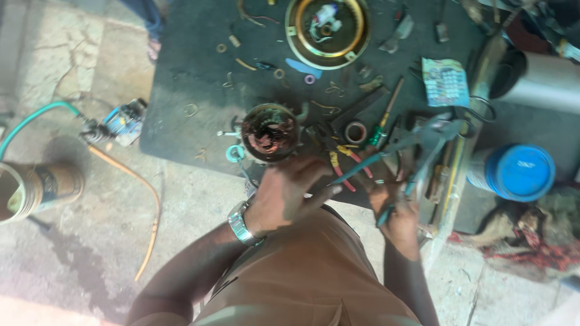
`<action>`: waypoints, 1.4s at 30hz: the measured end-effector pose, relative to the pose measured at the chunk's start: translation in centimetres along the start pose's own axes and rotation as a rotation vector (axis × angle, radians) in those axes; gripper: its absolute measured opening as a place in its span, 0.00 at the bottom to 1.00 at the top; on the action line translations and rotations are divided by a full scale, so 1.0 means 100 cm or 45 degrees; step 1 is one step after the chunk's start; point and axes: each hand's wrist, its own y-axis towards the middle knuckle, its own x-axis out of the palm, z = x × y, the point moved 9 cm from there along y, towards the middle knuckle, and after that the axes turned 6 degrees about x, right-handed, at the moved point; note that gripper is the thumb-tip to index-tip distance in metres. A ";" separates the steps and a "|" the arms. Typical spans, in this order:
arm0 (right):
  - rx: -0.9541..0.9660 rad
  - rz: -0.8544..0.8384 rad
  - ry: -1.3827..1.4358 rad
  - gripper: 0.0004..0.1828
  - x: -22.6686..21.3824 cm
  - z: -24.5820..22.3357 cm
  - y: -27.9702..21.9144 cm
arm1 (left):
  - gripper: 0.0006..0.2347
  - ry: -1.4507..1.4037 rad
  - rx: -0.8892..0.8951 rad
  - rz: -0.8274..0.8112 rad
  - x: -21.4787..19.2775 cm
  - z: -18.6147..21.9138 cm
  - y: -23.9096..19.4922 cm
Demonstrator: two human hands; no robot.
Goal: The person uses pliers to remove copper wire from a motor stator, repeatedly pulling and cutting strands. The person then places the stator into a motor housing and sets it on the workbench.
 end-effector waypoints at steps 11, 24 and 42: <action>0.089 0.427 -1.680 0.33 -0.057 0.015 0.011 | 0.16 0.430 -0.193 0.007 -0.067 -0.077 -0.026; -0.252 0.162 -1.664 0.37 0.088 0.018 0.048 | 0.08 -0.059 0.032 -0.105 -0.048 -0.117 -0.007; 0.042 -0.054 -1.815 0.46 0.140 0.043 0.112 | 0.10 -0.456 0.113 -0.032 -0.047 -0.143 -0.013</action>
